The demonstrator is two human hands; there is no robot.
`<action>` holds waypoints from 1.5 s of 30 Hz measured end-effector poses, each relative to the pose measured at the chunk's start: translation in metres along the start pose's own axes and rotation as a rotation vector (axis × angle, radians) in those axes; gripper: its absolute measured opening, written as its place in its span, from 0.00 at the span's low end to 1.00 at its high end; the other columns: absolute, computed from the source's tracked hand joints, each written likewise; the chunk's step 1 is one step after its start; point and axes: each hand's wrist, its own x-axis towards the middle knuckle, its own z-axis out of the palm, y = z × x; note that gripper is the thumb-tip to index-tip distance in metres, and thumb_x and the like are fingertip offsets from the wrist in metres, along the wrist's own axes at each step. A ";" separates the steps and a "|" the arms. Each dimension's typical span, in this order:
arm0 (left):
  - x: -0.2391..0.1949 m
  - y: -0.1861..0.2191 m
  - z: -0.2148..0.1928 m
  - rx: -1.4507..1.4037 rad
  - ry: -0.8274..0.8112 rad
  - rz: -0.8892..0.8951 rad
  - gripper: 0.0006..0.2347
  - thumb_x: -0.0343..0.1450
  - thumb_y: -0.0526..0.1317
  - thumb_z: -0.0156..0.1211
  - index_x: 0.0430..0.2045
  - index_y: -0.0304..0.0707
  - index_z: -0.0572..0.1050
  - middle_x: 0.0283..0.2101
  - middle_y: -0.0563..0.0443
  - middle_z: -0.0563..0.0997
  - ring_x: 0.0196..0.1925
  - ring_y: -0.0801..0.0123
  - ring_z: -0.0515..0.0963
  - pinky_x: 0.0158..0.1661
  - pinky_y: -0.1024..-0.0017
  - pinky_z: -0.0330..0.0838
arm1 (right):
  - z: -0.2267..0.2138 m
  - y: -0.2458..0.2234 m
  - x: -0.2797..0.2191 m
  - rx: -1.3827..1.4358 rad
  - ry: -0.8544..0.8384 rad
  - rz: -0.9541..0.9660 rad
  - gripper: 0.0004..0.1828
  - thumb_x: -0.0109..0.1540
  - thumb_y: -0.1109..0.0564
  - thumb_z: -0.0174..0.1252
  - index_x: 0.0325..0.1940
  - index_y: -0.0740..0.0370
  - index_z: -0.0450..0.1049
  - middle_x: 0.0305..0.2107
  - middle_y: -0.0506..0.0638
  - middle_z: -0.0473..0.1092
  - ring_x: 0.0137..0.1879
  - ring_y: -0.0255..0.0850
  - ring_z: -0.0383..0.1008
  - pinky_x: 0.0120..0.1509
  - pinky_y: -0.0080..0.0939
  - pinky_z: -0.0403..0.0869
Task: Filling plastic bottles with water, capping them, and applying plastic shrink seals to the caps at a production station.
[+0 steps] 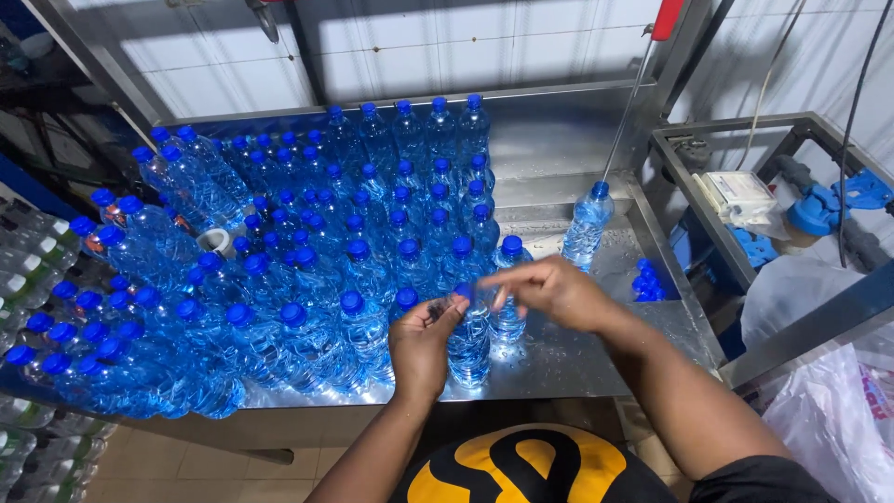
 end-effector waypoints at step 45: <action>0.012 -0.011 0.086 0.013 -0.496 0.255 0.11 0.77 0.43 0.64 0.49 0.39 0.87 0.70 0.36 0.81 0.81 0.52 0.72 0.74 0.55 0.68 | -0.274 0.009 0.148 -0.452 0.859 -0.004 0.13 0.75 0.41 0.59 0.48 0.51 0.72 0.33 0.45 0.81 0.29 0.39 0.81 0.34 0.45 0.78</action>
